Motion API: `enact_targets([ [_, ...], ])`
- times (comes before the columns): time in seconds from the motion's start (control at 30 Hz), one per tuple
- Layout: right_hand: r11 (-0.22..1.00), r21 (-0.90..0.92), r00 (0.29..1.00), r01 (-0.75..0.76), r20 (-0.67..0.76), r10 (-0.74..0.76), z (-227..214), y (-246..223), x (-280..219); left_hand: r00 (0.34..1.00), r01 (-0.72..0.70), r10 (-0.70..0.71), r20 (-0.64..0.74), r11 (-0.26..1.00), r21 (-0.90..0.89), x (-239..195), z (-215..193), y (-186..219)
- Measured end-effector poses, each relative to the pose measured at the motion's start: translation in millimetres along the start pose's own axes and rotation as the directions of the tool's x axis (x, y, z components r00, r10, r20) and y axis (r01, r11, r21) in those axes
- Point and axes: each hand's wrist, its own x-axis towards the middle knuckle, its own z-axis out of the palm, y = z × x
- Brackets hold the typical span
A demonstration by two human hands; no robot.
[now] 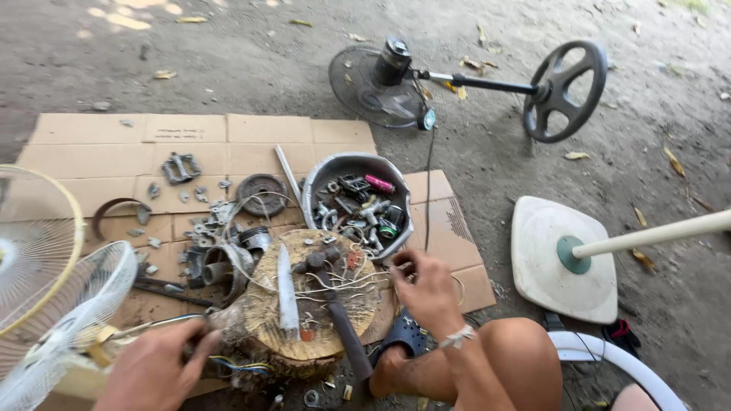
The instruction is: Repairing a fan motor by stripping insulation from wires and manipulating mechanical parts
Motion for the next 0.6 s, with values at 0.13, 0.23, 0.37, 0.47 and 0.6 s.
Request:
enact_targets([
  [0.13, 0.892, -0.412, 0.969, 0.186, 0.228, -0.097, 120, 66, 34, 0.995, -0.098, 0.099, 0.024, 0.994, -0.058, 10, -14, 15],
  [0.23, 0.843, -0.529, 0.853, 0.098, 0.481, 0.203, 166, 74, 12, 0.996, -0.071, 0.078, 0.049, 0.991, -0.117, 16, -13, 10],
  [0.37, 0.767, -0.599, 0.854, 0.232, 0.503, 0.134, 213, 108, -15, 0.996, -0.053, 0.057, 0.063, 0.996, -0.072, 1, -24, 11],
  [0.47, 0.713, -0.621, 0.863, 0.326, 0.503, 0.043, 214, 113, -14, 0.995, -0.077, 0.081, 0.055, 0.994, -0.071, -7, -22, 7],
  [0.6, 0.827, -0.518, 0.797, 0.217, 0.583, 0.156, 188, 87, -8, 0.992, -0.13, 0.129, -0.01, 0.989, -0.078, -13, -28, 11],
])
